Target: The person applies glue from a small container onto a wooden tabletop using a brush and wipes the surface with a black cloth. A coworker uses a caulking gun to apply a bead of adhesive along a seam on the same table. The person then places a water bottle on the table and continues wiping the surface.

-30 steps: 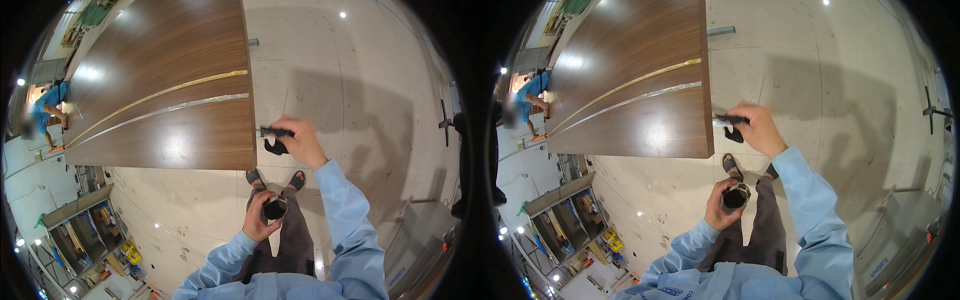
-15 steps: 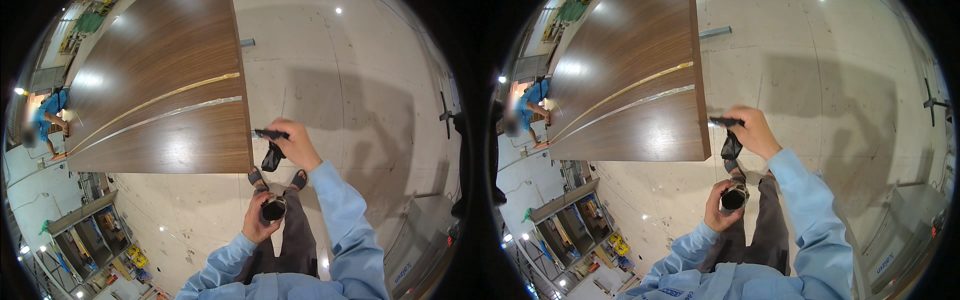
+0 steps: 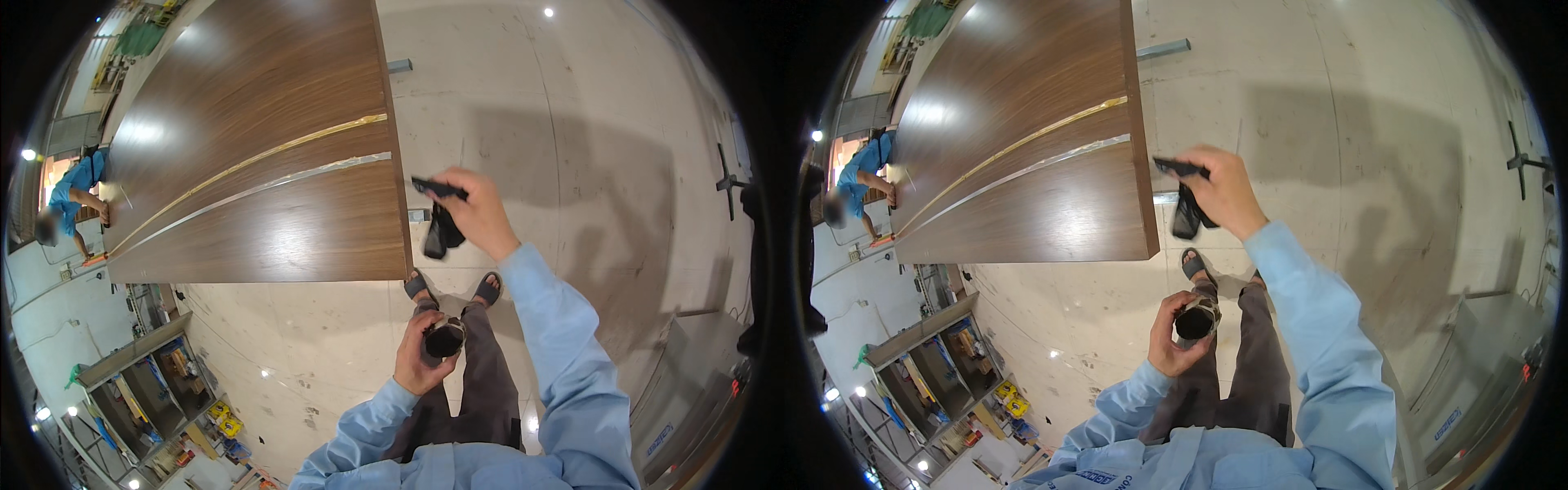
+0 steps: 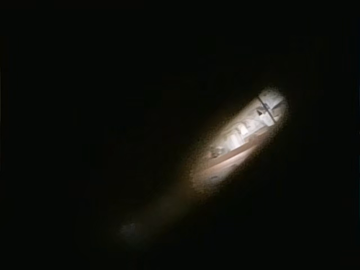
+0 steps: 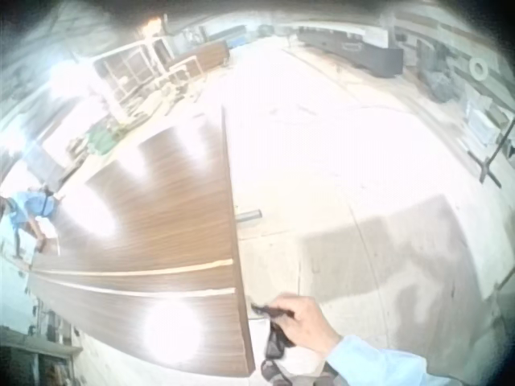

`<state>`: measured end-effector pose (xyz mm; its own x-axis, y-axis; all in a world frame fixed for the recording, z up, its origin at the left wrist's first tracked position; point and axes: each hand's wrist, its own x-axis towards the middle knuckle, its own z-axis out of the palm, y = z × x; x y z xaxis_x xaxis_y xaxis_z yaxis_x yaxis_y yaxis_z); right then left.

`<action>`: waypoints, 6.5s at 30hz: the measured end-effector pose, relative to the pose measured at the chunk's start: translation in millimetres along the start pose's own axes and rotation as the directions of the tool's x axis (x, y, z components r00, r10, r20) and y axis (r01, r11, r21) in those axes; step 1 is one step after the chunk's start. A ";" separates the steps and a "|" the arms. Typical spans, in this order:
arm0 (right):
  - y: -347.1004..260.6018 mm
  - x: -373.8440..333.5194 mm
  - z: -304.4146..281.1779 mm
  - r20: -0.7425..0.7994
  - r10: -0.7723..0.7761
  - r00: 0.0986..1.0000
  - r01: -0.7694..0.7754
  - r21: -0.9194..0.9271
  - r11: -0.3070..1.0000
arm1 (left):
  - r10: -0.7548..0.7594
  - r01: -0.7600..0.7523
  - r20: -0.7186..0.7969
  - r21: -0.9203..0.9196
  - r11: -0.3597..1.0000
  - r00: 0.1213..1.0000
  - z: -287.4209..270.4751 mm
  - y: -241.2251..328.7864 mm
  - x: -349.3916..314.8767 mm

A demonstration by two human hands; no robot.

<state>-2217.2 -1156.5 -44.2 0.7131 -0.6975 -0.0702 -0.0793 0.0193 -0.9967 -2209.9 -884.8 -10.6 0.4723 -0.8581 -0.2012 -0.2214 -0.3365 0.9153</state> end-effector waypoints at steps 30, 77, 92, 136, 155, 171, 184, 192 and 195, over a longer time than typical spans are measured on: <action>10.2 34.6 9.5 -0.080 -0.075 0.994 0.084 0.123 0.989 | 0.006 -0.006 0.012 -0.006 1.000 1.000 -3.9 1.6 2.6; -25.0 140.4 -44.1 -0.007 0.003 1.000 -0.003 -0.022 1.000 | -0.007 0.004 -0.025 -0.121 0.993 1.000 35.6 33.0 142.0; -27.2 230.9 -58.0 0.113 -0.106 0.988 0.119 -0.116 0.986 | -0.083 0.063 -0.227 -0.097 0.993 0.970 54.4 68.9 196.8; -73.0 332.4 -104.1 0.304 -0.288 0.908 0.398 -0.409 0.822 | -0.171 0.144 -0.329 -0.106 0.984 0.929 58.2 82.1 238.7; -51.3 425.9 -88.6 0.063 -0.384 0.921 0.387 -0.257 0.886 | -0.191 0.155 -0.329 -0.134 0.979 0.925 50.6 81.0 258.0; 35.6 420.8 -181.0 -0.115 -0.056 0.992 0.030 -0.219 0.975 | -0.163 0.098 -0.409 -0.175 0.980 0.898 54.8 92.4 264.3; 248.5 93.4 -417.1 -0.249 0.750 0.613 -0.715 -0.579 0.392 | -0.099 0.041 -0.523 -0.121 0.992 0.847 90.5 144.7 196.2; 234.4 79.1 -429.1 0.074 0.801 0.594 -0.194 -0.953 0.232 | -0.196 0.101 -0.675 -0.178 0.979 0.711 98.0 172.1 84.5; 232.9 102.3 -410.7 0.124 0.776 0.618 -0.049 -0.979 0.195 | -0.185 0.066 -0.779 -0.182 0.981 0.598 86.5 160.8 39.7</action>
<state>-2448.7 -1517.5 -266.5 0.4656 -0.3278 -0.8220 -0.7330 -0.6633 -0.1507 -2300.6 -1006.6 98.4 0.9887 -0.1490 -0.0179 -0.0304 -0.3159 0.9483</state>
